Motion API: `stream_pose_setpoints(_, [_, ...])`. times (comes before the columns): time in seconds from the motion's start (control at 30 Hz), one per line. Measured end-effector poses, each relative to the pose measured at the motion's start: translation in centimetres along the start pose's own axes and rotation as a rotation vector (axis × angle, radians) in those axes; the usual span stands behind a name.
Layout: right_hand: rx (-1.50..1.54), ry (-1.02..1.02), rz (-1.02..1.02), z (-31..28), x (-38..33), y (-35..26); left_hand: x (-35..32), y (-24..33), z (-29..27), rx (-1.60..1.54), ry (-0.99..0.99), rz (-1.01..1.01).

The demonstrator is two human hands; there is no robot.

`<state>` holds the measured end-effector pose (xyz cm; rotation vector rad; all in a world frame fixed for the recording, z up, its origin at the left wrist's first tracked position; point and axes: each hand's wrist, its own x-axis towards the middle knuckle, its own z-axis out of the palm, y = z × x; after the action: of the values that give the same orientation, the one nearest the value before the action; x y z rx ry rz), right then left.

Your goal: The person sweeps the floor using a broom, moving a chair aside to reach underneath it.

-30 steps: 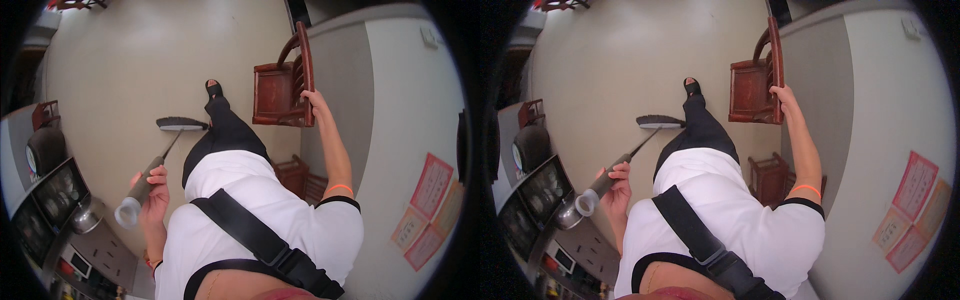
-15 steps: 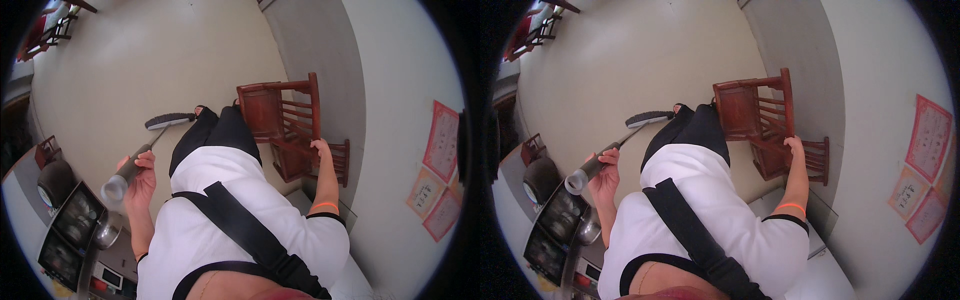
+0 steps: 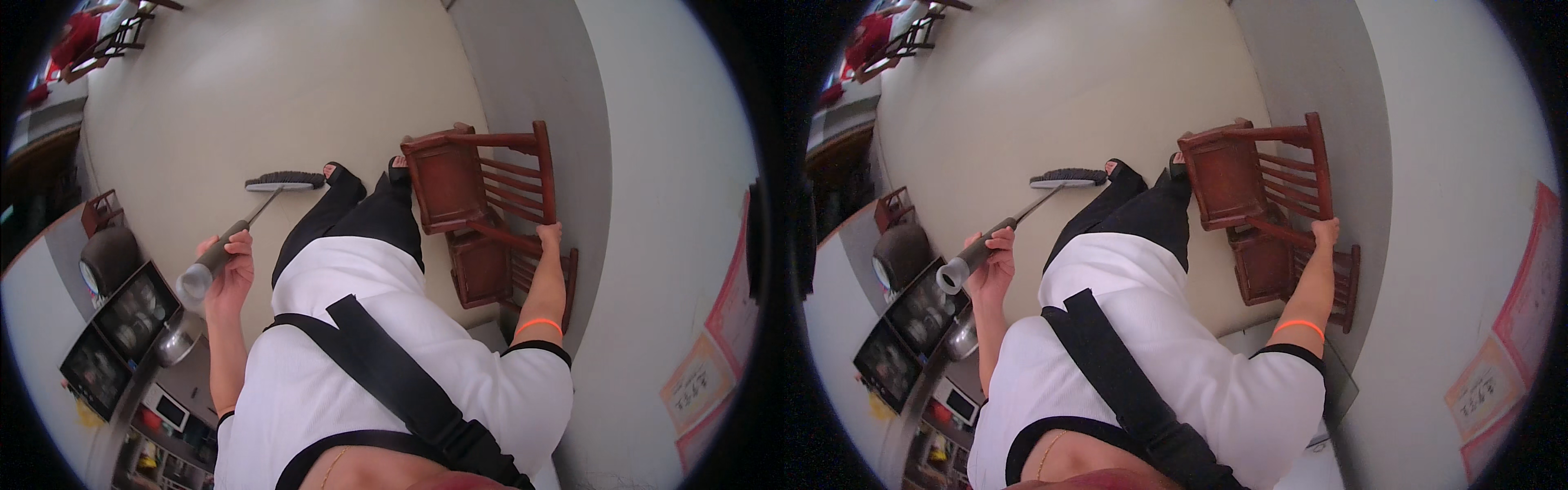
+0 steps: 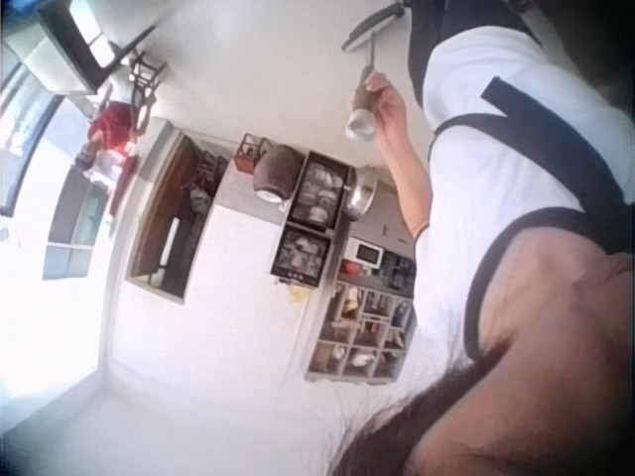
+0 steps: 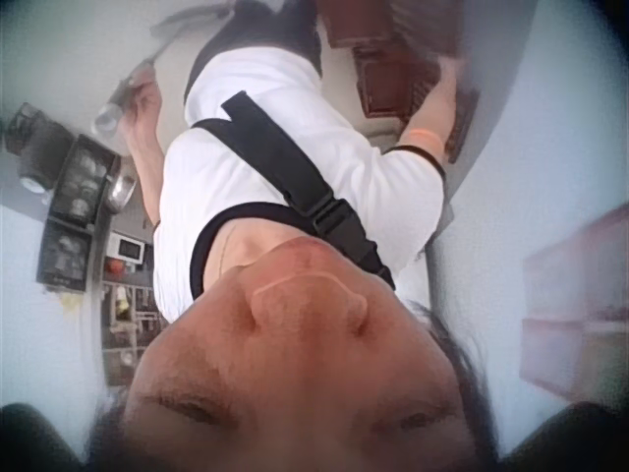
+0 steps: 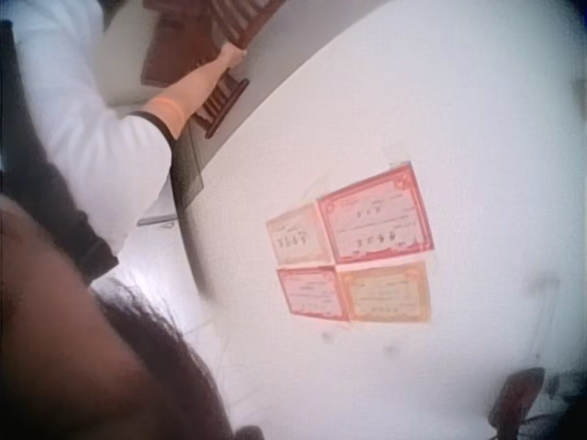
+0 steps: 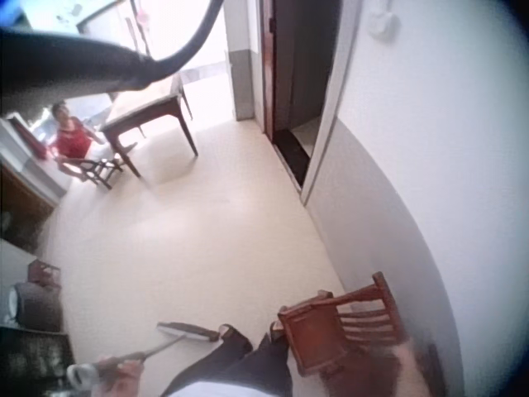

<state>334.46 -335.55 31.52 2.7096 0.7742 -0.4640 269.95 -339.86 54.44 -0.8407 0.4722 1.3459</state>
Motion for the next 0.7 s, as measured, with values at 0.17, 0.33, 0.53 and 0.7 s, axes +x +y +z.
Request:
stream_pose_setpoints(0.17, [-0.008,-0.237,-0.095,3.4,9.0,2.6,0.1,-2.2,-2.4,0.005,-0.024,0.086])
stream_pose_setpoints(0.33, [0.187,-0.601,-0.189,9.8,9.7,3.1,0.7,-5.3,-5.3,0.027,-0.042,0.156])
stream_pose_setpoints(0.53, [0.192,-1.022,-0.549,11.2,-0.5,-4.3,1.6,-7.4,-8.4,0.088,0.063,0.225])
stream_pose_setpoints(0.7, [0.317,-1.180,-0.677,8.5,-6.7,-11.4,1.7,-10.1,-9.3,-0.092,0.075,0.208])
